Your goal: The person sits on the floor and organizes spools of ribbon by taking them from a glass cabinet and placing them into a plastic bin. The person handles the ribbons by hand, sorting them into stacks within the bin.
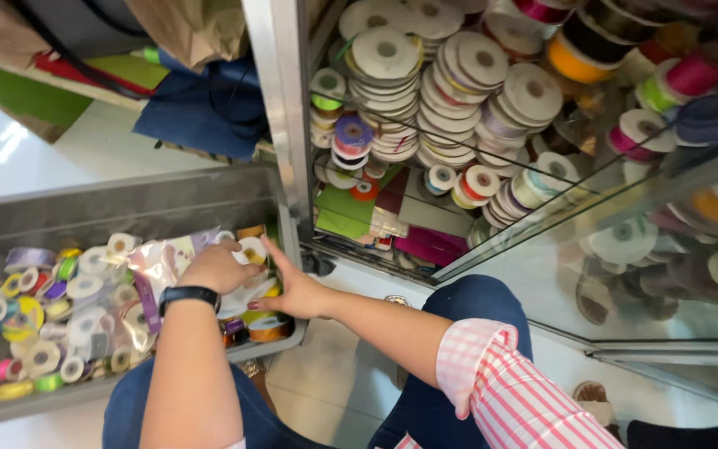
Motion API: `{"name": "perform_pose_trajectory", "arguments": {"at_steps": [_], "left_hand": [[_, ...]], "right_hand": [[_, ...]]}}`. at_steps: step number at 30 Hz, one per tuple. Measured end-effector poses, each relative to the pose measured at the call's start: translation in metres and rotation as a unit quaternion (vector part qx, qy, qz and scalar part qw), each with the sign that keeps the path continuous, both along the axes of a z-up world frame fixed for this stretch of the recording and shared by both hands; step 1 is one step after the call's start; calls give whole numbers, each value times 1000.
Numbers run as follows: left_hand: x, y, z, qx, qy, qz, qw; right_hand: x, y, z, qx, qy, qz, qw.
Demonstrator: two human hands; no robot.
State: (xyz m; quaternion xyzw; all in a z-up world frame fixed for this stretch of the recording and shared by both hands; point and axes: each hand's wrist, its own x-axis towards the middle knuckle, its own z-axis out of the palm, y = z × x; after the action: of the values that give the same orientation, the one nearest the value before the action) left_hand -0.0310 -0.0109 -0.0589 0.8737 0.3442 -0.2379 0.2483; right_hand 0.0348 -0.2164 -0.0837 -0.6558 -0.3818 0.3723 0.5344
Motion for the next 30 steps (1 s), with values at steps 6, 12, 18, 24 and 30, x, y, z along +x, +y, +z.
{"name": "perform_pose_trajectory", "arguments": {"at_steps": [6,12,18,24,30], "left_hand": [[1,4,13,22,-63,-8,998],[10,-30,65,13,-68,-60,996],[24,-75,97,-91,46,-120,988],[28,-77,81,-64,38,-160,984],[25,-78,70,-60,58,-200,976]], "right_hand": [[27,2,-2,-43,-44,-33,998],[86,-47,142,167,-85,-213,959],[227,-130,256,148,-290,-556,765],[328,-179,266,76,-261,-733,623],[364,-155,259,-118,-243,-789,552]]}}
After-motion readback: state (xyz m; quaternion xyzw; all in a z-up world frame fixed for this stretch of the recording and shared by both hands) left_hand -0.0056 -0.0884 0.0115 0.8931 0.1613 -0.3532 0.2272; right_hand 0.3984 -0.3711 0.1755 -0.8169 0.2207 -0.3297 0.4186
